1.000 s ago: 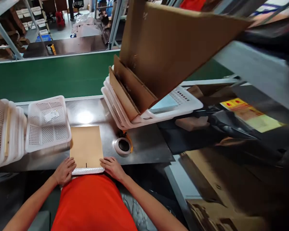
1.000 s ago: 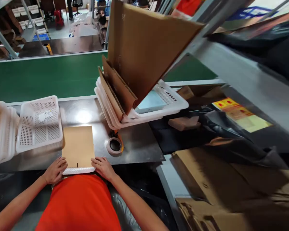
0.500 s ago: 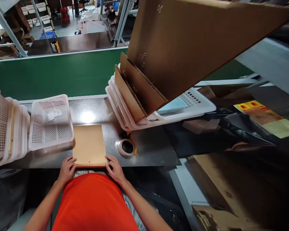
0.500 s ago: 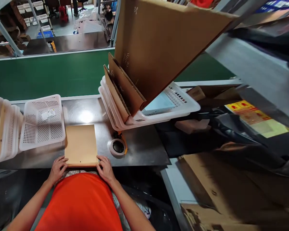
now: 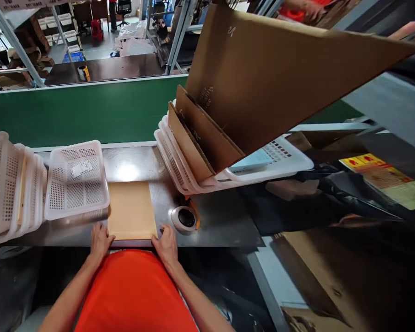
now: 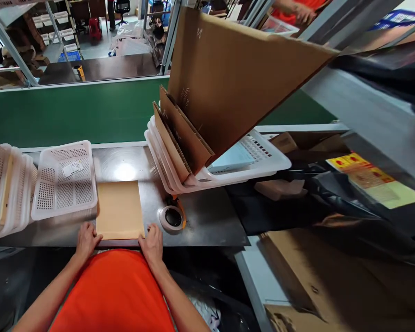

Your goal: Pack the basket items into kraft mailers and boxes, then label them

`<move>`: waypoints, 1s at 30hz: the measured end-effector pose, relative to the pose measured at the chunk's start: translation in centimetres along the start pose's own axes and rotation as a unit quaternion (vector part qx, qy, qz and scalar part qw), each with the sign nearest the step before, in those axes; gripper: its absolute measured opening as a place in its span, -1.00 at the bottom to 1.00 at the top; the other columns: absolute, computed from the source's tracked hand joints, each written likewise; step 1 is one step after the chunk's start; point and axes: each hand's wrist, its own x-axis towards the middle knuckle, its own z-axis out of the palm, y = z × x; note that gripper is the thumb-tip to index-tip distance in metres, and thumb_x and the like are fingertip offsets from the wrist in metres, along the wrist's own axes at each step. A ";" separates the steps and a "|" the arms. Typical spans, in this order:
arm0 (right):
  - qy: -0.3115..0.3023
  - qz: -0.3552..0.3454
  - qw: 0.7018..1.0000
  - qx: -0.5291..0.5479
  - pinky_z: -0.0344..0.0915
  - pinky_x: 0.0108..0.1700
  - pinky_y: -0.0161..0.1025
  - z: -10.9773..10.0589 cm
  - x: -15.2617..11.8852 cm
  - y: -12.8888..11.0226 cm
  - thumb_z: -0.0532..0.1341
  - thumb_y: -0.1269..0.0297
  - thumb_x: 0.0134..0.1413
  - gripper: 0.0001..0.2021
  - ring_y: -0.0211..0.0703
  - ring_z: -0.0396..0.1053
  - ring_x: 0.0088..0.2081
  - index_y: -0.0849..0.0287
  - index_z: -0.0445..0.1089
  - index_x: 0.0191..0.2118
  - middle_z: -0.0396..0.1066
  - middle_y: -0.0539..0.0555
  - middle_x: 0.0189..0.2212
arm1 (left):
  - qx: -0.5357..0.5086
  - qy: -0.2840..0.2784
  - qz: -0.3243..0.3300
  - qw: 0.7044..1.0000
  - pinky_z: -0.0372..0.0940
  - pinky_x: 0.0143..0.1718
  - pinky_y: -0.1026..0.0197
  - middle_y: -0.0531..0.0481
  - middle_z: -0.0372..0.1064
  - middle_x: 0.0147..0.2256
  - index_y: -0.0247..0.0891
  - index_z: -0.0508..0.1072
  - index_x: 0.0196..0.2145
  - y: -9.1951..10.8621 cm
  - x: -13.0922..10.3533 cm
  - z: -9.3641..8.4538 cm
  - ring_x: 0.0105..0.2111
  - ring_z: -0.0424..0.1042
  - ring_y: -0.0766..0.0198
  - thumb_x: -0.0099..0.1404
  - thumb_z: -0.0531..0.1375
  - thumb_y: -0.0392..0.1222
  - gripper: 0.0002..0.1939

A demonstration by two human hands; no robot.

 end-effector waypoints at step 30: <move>-0.275 -0.243 0.911 0.190 0.38 0.16 0.03 16.1 34.2 -31.3 0.20 0.45 0.33 -0.89 0.13 0.46 0.07 0.36 0.48 -0.16 0.55 0.27 -0.02 | -0.073 -0.217 0.066 0.971 0.55 -0.06 -0.25 -0.39 0.62 -0.13 0.08 0.57 0.15 -6.7 0.6 4.0 -0.09 0.62 -0.20 0.43 -0.20 0.25 -0.33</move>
